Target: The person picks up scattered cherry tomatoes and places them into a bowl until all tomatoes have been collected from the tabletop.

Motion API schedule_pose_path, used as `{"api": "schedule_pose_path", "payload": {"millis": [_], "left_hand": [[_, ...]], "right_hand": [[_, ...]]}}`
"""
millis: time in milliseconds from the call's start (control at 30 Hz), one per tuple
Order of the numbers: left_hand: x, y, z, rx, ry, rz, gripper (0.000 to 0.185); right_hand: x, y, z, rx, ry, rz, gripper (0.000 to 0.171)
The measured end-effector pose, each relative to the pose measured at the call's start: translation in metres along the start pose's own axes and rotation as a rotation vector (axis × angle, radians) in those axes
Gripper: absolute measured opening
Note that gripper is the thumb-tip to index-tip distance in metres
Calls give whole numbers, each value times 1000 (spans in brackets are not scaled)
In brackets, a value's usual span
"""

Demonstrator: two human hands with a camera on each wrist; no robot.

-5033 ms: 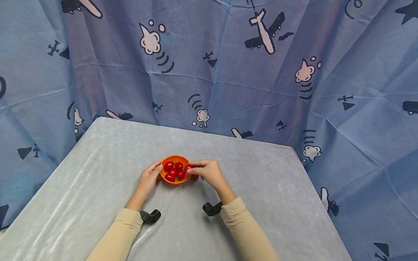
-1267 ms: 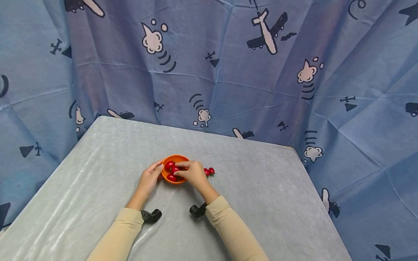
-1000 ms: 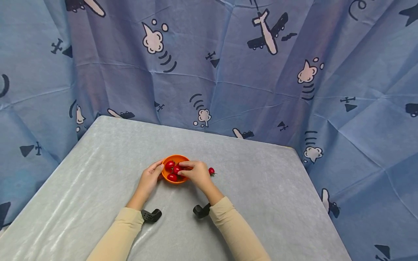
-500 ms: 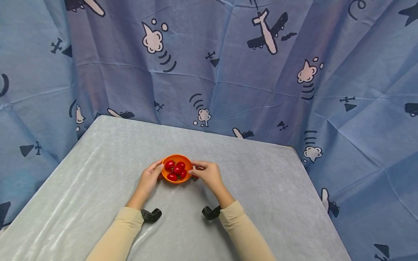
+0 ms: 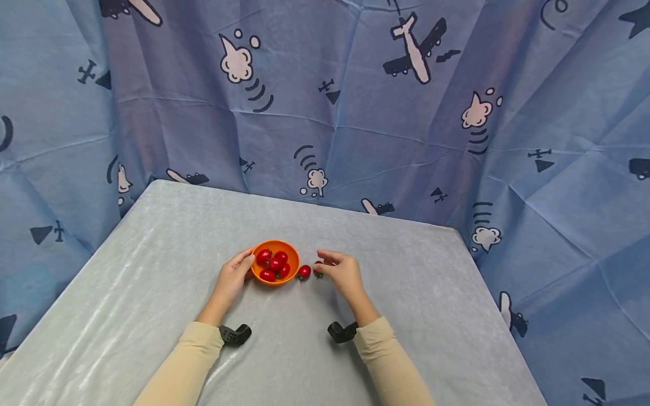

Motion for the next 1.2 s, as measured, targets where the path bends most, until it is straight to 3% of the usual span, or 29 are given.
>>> {"api": "schedule_pose_path", "payload": {"millis": [633, 1200], "left_hand": [[3, -1, -1, -3, -4, -43, 47], [1, 0, 1, -4, -13, -45, 47]], "right_hand": [[-26, -26, -9, -107, 65, 18, 38], [-43, -34, -14, -173, 111, -35, 37]]}}
Point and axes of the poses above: each hand's wrist, its own z-axis away from the middle knuckle, its own y-axis out of the palm, x = y × z, the point moved 5 cm from there along -z, towards the middle knuckle, and after that the axes turned 7 degrees about -z, right-handed, at the moved point
